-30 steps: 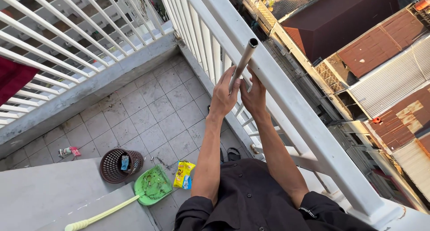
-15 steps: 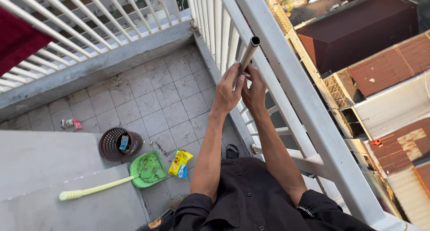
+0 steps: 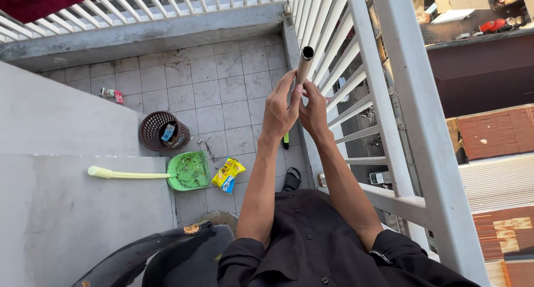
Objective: The person is assembling a broom handle by inserting a plastic component into a metal pipe.
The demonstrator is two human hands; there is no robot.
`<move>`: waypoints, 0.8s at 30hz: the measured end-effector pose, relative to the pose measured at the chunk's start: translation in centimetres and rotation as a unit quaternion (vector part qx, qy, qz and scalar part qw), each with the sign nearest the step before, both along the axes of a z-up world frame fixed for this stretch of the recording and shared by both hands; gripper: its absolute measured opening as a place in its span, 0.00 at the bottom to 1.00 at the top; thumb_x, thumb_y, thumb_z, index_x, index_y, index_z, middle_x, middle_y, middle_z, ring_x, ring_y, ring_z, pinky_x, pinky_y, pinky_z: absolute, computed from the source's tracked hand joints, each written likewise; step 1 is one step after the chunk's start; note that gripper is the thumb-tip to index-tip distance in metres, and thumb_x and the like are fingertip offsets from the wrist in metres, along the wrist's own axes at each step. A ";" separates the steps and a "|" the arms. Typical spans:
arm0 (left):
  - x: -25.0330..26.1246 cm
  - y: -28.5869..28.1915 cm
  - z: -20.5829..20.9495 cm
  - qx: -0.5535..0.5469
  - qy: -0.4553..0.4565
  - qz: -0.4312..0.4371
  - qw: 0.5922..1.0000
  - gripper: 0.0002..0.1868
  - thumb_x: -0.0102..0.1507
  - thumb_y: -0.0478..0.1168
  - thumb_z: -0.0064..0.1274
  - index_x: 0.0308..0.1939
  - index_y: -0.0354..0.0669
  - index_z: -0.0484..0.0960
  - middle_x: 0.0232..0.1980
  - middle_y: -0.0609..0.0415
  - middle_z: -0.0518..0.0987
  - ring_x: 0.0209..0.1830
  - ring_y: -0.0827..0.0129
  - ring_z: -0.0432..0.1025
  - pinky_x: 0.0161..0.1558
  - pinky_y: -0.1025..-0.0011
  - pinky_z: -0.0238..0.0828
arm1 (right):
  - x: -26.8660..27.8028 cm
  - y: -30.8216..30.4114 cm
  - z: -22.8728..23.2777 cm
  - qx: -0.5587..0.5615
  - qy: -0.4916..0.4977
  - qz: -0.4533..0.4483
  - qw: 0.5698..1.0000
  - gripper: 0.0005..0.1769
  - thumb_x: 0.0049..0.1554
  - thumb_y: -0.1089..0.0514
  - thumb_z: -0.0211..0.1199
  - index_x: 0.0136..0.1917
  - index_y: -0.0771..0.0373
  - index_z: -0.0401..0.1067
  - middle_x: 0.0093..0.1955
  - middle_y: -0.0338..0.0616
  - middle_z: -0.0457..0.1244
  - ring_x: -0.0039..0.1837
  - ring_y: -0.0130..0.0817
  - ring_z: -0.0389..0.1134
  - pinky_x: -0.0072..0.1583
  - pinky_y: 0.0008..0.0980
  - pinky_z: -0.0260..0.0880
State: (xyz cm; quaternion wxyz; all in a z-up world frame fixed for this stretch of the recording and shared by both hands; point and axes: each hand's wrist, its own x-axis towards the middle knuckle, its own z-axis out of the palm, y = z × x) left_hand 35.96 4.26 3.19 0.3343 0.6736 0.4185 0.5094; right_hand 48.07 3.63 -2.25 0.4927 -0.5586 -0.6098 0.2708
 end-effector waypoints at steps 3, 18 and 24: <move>-1.8 -0.6 -0.1 0.000 0.006 0.025 1.000 0.20 0.76 0.46 0.44 0.66 0.36 0.73 0.62 0.41 0.80 0.62 0.48 0.77 0.60 0.57 0.77 | -1.7 -0.4 -1.6 -0.017 -0.021 0.013 1.000 0.13 0.64 0.63 0.61 0.62 0.66 0.71 0.58 0.51 0.69 0.58 0.45 0.73 0.63 0.41 0.76; -9.6 -5.6 -0.5 0.001 -0.020 0.099 0.995 0.13 0.75 0.43 0.46 0.56 0.39 0.74 0.51 0.45 0.80 0.50 0.52 0.80 0.48 0.62 0.80 | -10.0 -4.0 -4.0 -0.039 -0.038 0.089 0.995 0.18 0.59 0.69 0.57 0.63 0.66 0.68 0.58 0.54 0.68 0.58 0.54 0.70 0.56 0.44 0.71; -11.7 -7.0 -0.7 0.015 -0.029 0.109 0.993 0.12 0.76 0.44 0.45 0.55 0.38 0.75 0.50 0.46 0.80 0.50 0.53 0.80 0.49 0.62 0.79 | -12.1 -5.4 -2.2 -0.029 -0.032 0.100 0.994 0.19 0.58 0.70 0.58 0.63 0.64 0.69 0.58 0.52 0.68 0.55 0.52 0.71 0.53 0.43 0.72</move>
